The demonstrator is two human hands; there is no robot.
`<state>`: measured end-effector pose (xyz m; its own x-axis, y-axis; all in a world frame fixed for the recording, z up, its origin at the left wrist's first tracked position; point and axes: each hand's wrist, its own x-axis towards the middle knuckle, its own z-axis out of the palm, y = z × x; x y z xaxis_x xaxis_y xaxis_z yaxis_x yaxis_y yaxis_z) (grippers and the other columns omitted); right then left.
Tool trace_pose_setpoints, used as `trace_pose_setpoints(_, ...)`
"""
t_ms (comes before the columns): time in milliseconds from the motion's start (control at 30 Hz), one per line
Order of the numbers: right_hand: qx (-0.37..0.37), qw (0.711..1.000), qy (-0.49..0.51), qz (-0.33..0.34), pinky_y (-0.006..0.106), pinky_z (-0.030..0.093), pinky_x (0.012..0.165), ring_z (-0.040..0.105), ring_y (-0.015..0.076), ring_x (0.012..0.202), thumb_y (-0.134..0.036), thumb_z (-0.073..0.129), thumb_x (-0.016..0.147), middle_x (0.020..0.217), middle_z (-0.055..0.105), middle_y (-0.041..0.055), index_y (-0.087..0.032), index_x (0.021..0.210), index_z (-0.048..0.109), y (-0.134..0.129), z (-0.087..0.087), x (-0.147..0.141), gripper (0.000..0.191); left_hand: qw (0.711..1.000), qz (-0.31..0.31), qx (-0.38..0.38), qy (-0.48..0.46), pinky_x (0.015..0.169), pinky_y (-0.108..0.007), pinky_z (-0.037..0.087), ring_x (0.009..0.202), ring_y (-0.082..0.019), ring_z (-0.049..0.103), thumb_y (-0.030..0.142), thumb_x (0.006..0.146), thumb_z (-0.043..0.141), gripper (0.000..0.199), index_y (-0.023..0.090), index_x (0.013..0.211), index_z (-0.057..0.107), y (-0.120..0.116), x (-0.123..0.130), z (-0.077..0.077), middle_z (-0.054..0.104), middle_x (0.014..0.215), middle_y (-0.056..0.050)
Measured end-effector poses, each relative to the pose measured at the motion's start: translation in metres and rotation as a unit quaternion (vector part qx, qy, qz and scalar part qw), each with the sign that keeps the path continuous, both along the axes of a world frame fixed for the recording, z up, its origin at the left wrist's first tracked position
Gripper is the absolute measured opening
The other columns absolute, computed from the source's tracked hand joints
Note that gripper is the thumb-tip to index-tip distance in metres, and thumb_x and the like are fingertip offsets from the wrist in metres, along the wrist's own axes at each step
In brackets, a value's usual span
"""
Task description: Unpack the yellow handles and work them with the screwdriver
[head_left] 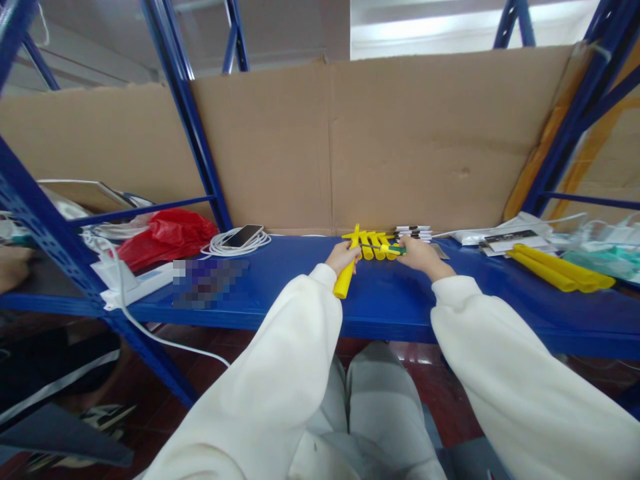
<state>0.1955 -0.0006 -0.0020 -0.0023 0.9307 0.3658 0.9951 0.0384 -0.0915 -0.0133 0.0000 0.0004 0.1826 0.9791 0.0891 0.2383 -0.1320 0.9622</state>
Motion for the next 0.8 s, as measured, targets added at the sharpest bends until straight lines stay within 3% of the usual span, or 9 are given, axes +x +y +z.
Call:
trace_pose_setpoints(233, -0.004, 0.999, 0.028, 0.032, 0.026, 0.046, 0.069, 0.07, 0.0238, 0.088, -0.019, 0.059, 0.083, 0.098, 0.076, 0.0123, -0.017, 0.104, 0.067, 0.007, -0.004, 0.002, 0.023, 1.0, 0.007, 0.005, 0.009, 0.043, -0.021, 0.039, 0.034, -0.009, 0.044, 0.003, 0.08, 0.052, 0.017, 0.018, 0.073, 0.054, 0.002, 0.001, -0.005, 0.045, 0.043, 0.008)
trace_pose_setpoints(467, -0.013, 1.0, 0.004, 0.014, 0.026, 0.045, 0.065, 0.07, 0.0236, 0.085, -0.021, 0.066, 0.076, 0.099, 0.076, 0.0115, -0.018, 0.11, 0.066, 0.011, -0.009, 0.006, 0.034, 1.0, -0.004, 0.008, 0.011, 0.044, -0.022, 0.04, 0.035, -0.01, 0.045, 0.003, 0.08, 0.054, 0.015, 0.017, 0.075, 0.056, 0.007, 0.001, -0.008, 0.047, 0.045, 0.008)
trace_pose_setpoints(800, -0.039, 0.996, 0.048, 0.058, 0.025, 0.048, 0.073, 0.072, 0.0246, 0.089, -0.016, 0.058, 0.082, 0.1, 0.077, 0.0143, -0.013, 0.102, 0.074, 0.008, -0.003, 0.0, 0.025, 1.0, -0.002, 0.016, 0.01, 0.043, -0.021, 0.038, 0.034, -0.009, 0.044, 0.001, 0.078, 0.052, 0.019, 0.018, 0.07, 0.052, 0.003, 0.002, -0.006, 0.046, 0.043, 0.008)
